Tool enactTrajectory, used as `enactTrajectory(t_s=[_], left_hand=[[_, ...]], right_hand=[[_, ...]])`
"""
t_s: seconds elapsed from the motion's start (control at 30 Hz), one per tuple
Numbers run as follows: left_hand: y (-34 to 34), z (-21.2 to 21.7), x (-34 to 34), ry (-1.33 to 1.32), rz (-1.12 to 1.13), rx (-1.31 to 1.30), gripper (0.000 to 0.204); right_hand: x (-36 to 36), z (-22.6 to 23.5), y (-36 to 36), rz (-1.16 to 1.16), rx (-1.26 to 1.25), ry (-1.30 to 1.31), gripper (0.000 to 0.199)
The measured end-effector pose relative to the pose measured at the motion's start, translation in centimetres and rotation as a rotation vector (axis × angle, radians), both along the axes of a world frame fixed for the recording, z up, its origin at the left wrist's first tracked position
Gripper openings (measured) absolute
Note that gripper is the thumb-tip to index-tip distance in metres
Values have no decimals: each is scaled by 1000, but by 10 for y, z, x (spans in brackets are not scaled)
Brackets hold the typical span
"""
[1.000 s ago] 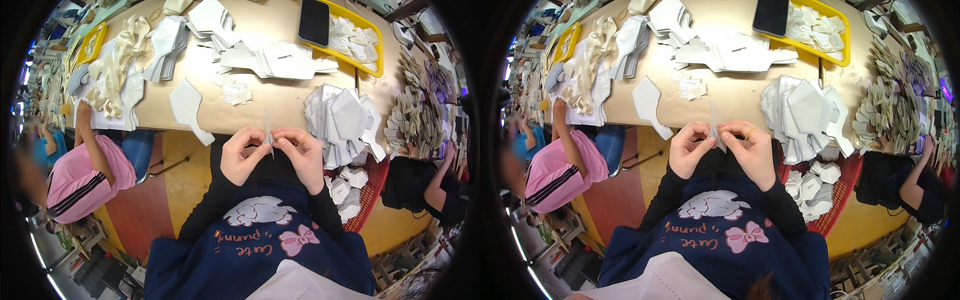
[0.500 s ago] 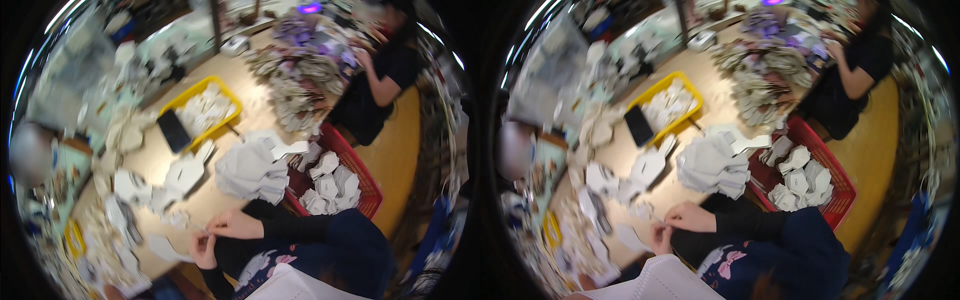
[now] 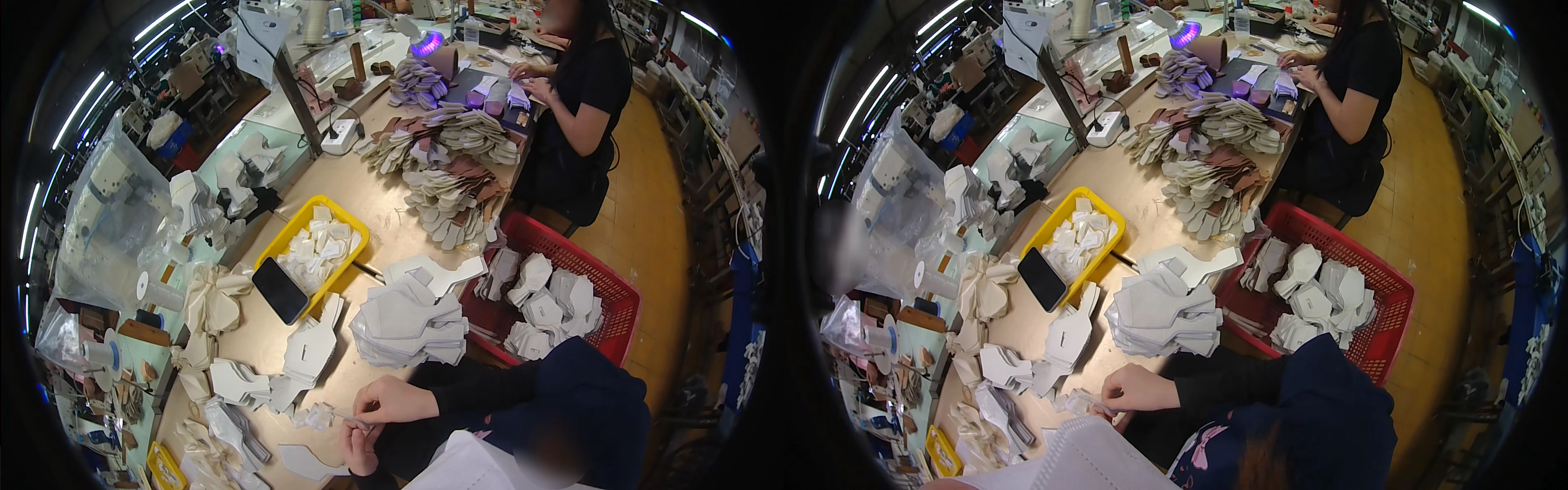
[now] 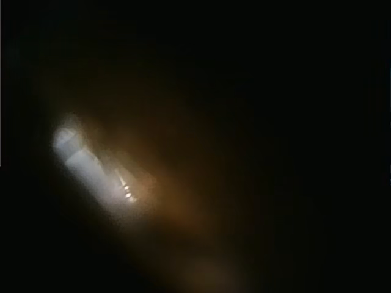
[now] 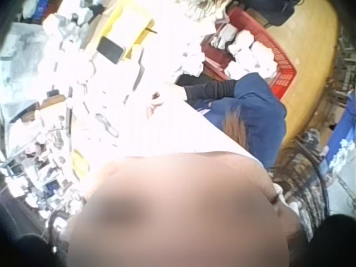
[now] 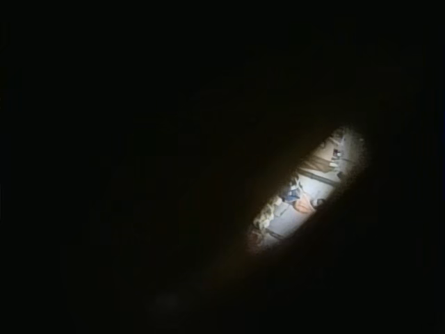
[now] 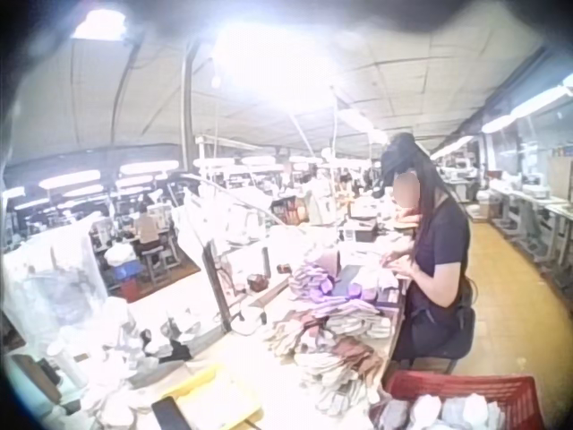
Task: The person folds white fabric pieces by hand, aligns edges, and stacks them into neat piles on the table. The person also picks up and transfers stacks of folded pieces to a yellow tray and a red basket.
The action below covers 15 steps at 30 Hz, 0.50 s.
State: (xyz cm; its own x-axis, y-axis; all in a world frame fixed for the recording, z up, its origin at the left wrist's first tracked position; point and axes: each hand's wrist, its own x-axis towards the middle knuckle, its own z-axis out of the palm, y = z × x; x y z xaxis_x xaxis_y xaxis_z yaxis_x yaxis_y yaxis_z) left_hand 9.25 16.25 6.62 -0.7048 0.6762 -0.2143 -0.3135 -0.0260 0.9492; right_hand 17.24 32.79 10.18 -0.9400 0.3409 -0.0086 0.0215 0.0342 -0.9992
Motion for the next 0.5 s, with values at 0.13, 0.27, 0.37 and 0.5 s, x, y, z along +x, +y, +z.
enactTrajectory(t_s=[0.13, 0.27, 0.37, 0.5], left_hand=[[-8, -12, -2, -206, 52, -87, 29], [-25, -25, -8, -119, 10, -21, 26], [-36, -30, -13, 25, -24, -24, 25], [-33, -24, -13, 235, 67, 84, 23]], right_hand=[[-3, -1, -8, 21, 141, 131, 16], [-4, -1, 4, 61, -63, -55, 18], [-6, 4, 20, 42, -35, -90, 19], [-8, 14, 27, 25, -70, -45, 25]])
